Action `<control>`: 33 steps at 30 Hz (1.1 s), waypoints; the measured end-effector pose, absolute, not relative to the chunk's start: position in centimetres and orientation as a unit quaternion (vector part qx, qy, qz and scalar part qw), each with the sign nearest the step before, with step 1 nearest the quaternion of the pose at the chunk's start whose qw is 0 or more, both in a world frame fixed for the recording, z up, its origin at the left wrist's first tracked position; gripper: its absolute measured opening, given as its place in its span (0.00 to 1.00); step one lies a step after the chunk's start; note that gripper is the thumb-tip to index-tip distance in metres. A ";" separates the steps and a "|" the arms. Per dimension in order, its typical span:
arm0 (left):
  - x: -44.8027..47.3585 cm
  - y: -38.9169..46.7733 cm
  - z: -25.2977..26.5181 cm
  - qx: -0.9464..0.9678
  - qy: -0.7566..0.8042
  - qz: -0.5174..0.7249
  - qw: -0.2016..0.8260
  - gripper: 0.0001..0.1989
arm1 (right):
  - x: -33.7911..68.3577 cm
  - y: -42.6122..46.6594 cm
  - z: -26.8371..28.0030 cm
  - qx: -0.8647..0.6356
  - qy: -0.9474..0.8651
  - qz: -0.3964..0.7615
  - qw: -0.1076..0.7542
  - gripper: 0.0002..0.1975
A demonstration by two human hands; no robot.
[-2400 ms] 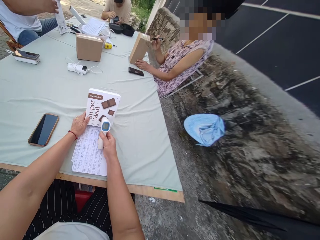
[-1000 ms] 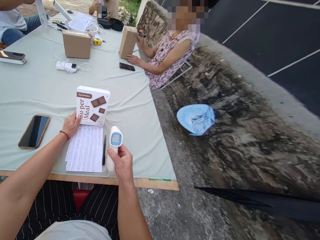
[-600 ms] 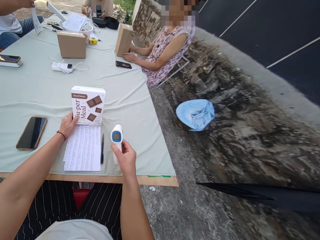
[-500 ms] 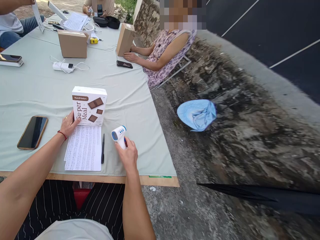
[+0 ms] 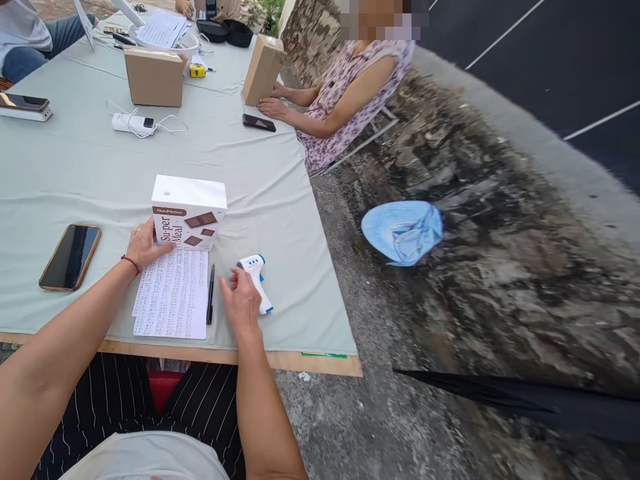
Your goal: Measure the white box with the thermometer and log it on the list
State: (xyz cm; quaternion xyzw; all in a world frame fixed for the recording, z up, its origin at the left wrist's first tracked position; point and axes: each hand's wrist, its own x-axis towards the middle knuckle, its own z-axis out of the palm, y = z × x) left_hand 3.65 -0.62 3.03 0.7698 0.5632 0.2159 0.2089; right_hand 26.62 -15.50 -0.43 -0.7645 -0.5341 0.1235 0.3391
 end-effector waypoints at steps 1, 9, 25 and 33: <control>3.7 -0.7 3.1 0.770 0.567 0.209 0.204 0.40 | 26.0 -15.3 -0.6 -0.754 -0.545 0.150 0.336 0.19; 4.4 -0.8 3.3 0.767 0.594 0.151 0.191 0.51 | 25.4 -15.5 -1.6 -0.715 -0.544 0.169 0.406 0.22; 4.5 -0.6 2.8 0.771 0.592 0.144 0.185 0.53 | 25.0 -16.9 -1.5 -0.506 -0.333 0.450 0.656 0.18; 4.6 -0.7 2.9 0.769 0.595 0.141 0.185 0.52 | 23.8 -17.7 -1.5 -0.558 -0.422 0.375 0.608 0.15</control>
